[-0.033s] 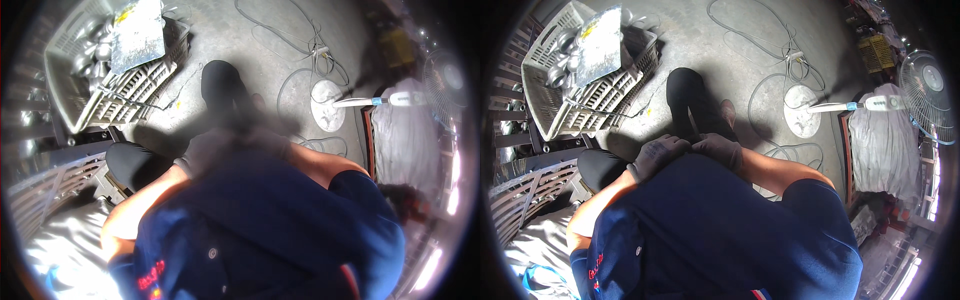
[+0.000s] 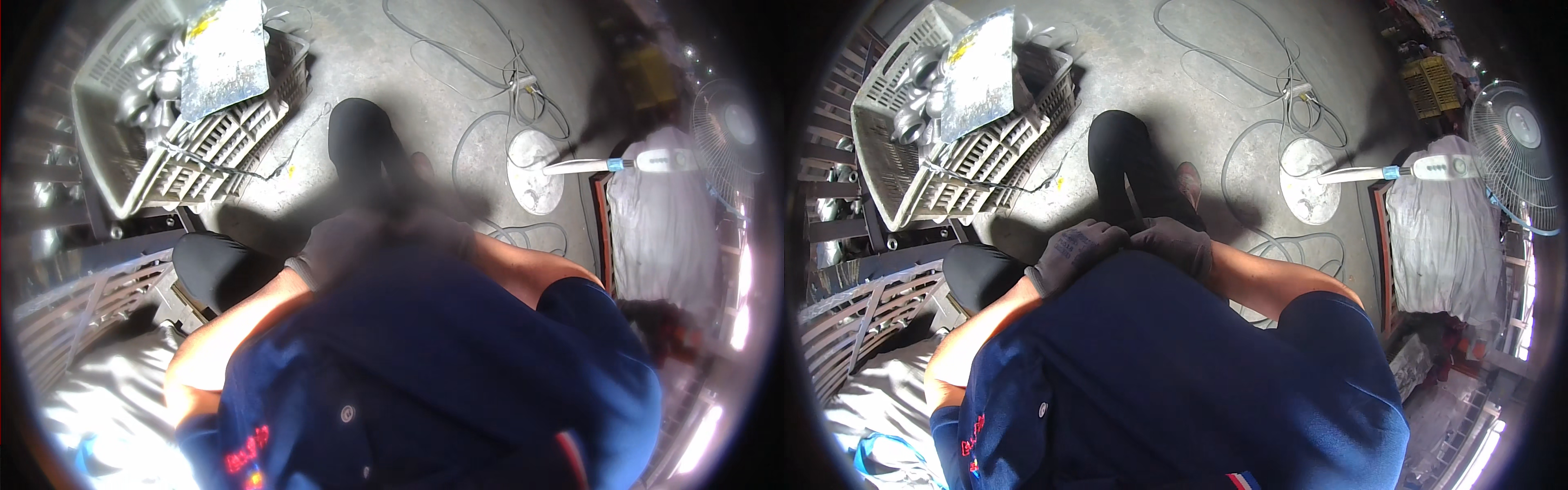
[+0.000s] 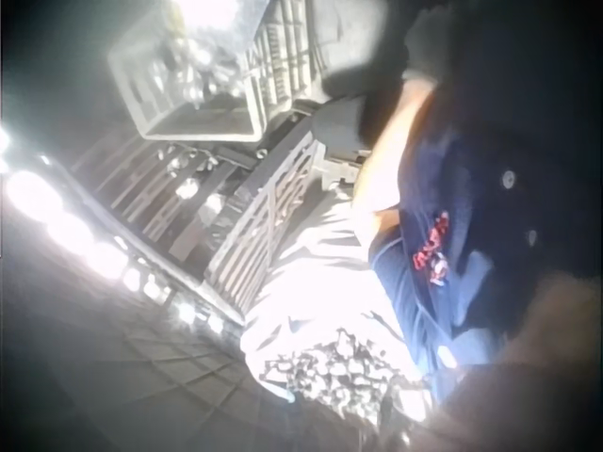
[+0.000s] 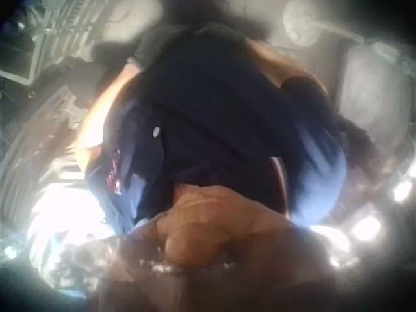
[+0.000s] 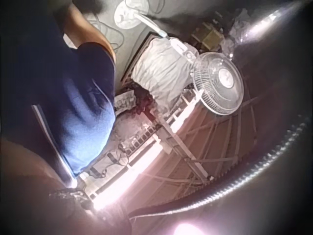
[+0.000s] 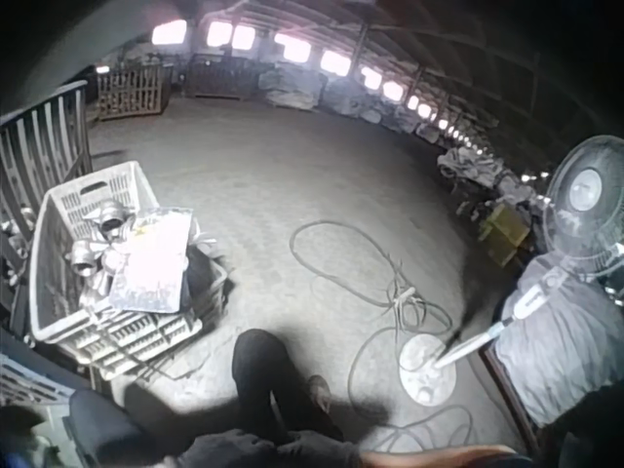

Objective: Deburring and inspecting curved metal fabrication parts using a hand scraper tool.

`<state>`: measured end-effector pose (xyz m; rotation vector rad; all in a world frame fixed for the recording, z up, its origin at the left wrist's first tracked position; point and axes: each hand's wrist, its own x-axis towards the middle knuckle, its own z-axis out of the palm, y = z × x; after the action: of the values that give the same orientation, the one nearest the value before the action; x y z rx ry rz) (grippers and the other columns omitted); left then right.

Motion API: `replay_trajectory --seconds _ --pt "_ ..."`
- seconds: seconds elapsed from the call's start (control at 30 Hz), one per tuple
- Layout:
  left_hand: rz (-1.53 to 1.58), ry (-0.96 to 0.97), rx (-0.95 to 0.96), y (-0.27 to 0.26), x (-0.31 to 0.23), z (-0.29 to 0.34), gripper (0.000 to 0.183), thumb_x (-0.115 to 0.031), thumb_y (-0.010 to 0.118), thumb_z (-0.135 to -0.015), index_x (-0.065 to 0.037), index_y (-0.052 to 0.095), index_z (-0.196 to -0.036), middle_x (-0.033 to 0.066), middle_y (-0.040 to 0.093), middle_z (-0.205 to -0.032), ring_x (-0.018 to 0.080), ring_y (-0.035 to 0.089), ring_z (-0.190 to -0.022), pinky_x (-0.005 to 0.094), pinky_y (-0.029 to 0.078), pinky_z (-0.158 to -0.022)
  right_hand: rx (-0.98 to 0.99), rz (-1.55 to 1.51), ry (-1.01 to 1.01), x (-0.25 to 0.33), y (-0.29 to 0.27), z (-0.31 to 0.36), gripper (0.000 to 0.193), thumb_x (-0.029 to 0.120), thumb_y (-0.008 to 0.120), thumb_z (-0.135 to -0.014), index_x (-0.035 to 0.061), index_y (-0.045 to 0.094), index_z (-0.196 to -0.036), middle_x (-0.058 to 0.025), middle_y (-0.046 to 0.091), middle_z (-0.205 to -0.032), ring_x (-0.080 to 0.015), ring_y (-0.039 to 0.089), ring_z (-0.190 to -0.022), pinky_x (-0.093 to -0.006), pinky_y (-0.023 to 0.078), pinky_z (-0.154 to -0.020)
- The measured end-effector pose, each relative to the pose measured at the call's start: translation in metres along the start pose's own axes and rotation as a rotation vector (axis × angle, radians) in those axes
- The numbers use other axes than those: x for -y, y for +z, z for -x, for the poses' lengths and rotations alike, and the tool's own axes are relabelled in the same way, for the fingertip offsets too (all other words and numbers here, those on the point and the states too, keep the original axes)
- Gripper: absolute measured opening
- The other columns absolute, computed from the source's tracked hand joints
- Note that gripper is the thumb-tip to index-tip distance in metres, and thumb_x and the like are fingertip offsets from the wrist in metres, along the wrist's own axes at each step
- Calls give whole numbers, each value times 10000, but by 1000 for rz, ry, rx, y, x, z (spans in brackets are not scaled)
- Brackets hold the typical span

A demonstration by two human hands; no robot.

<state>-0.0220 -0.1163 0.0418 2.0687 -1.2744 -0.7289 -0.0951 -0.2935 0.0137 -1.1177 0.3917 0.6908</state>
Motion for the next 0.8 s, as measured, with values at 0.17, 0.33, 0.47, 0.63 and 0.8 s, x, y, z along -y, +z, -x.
replay_trajectory --seconds 0.17,0.33,0.47,0.63,0.8 --pt "18 15 -11 20 19 -12 208 -206 544 -809 -68 508 -960 147 589 -840 354 582 -815 420 460 -726 52 -145 52 -8 -8 -4 239 88 566 -822 -2 570 -1043 -78 585 -930 -136 553 -849 -266 446 -753" --pt "166 29 -25 4 5 -5 190 -212 550 -813 -66 500 -922 165 576 -809 370 577 -790 429 446 -697 -67 -96 -49 1 4 2 230 78 636 -774 2 623 -991 -68 634 -864 -129 591 -796 -240 456 -728" --pt "180 -39 -198 2 2 14 185 -197 576 -813 -60 536 -930 162 581 -798 362 585 -808 413 459 -700 -53 43 -41 -12 -3 -10 261 69 638 -750 -3 623 -1000 -72 636 -876 -127 590 -809 -249 458 -735" --pt "167 27 -291 23 19 2 203 -149 630 -778 -59 585 -953 164 599 -824 337 603 -833 374 486 -699 -92 107 -49 -4 4 -5 276 61 632 -740 -16 619 -1006 -74 638 -885 -128 591 -824 -252 459 -753" --pt "124 -6 -247 16 12 12 192 -191 624 -783 -77 607 -936 166 618 -859 318 614 -838 381 491 -695 -116 205 -156 -8 -1 -7 281 65 645 -709 -18 620 -977 -65 640 -885 -116 591 -815 -235 460 -750"
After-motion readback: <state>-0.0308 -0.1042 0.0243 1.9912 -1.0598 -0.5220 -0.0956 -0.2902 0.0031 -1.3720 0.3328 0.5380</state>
